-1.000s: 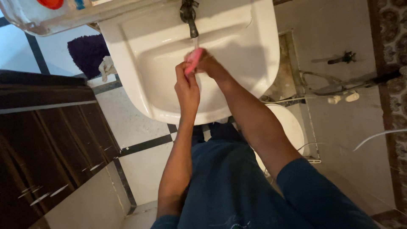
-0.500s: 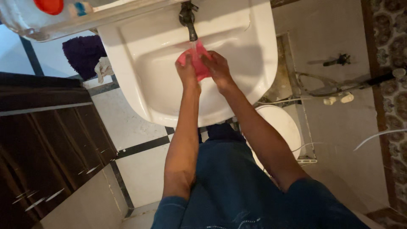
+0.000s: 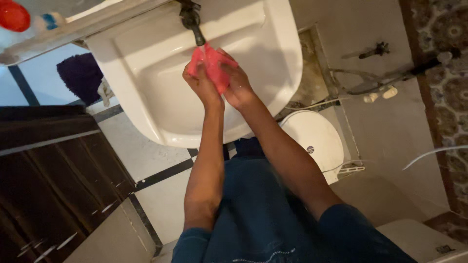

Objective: The person uses a pink sponge to scrub the interior basin and faucet of a white bathroom sink. They repeatedly rinse the sponge under running water and continue wiping the sink surfaces throughout the clip.

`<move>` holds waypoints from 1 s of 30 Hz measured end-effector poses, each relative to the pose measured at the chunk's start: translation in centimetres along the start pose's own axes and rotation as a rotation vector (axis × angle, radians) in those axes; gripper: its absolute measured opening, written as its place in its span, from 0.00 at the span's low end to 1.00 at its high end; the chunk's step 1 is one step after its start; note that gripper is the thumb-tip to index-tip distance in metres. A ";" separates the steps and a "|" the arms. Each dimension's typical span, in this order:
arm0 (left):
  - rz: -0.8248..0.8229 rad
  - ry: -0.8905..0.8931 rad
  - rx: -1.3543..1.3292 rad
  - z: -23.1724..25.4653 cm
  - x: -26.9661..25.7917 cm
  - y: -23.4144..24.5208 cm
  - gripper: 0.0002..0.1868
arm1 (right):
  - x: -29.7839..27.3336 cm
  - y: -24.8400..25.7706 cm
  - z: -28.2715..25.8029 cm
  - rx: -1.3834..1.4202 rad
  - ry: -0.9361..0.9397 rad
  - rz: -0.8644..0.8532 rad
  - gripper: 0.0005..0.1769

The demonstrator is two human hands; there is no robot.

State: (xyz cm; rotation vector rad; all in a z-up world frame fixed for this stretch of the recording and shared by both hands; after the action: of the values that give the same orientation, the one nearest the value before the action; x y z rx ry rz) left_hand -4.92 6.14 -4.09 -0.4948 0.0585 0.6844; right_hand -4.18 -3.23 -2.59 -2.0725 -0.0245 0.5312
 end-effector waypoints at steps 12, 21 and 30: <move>-0.651 0.397 0.034 0.4 -1.1 -9.8 0.26 | -5.8 -3.1 -16.5 -0.862 0.725 -0.057 0.19; -0.650 0.581 0.229 1.8 -0.5 -8.2 0.25 | -4.8 -3.5 -17.8 -2.265 1.139 -0.121 0.27; -0.125 0.833 -0.214 1.2 0.9 -2.7 0.16 | -12.3 -0.1 -14.1 -2.304 1.164 0.020 0.29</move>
State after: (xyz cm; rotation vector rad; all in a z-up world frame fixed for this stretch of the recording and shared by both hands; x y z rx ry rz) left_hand -2.72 5.46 -2.07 -0.9572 0.7366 0.3253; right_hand -9.93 -17.42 8.25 -4.0625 0.1366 -1.7139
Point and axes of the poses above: each hand's wrist, its own x-axis towards the middle knuckle, its own y-axis out of the back of the hand, z = x × y, the point moved 4 cm from there along x, towards the middle knuckle, and after that the axes turned 4 degrees about z, right-handed, at the moved point
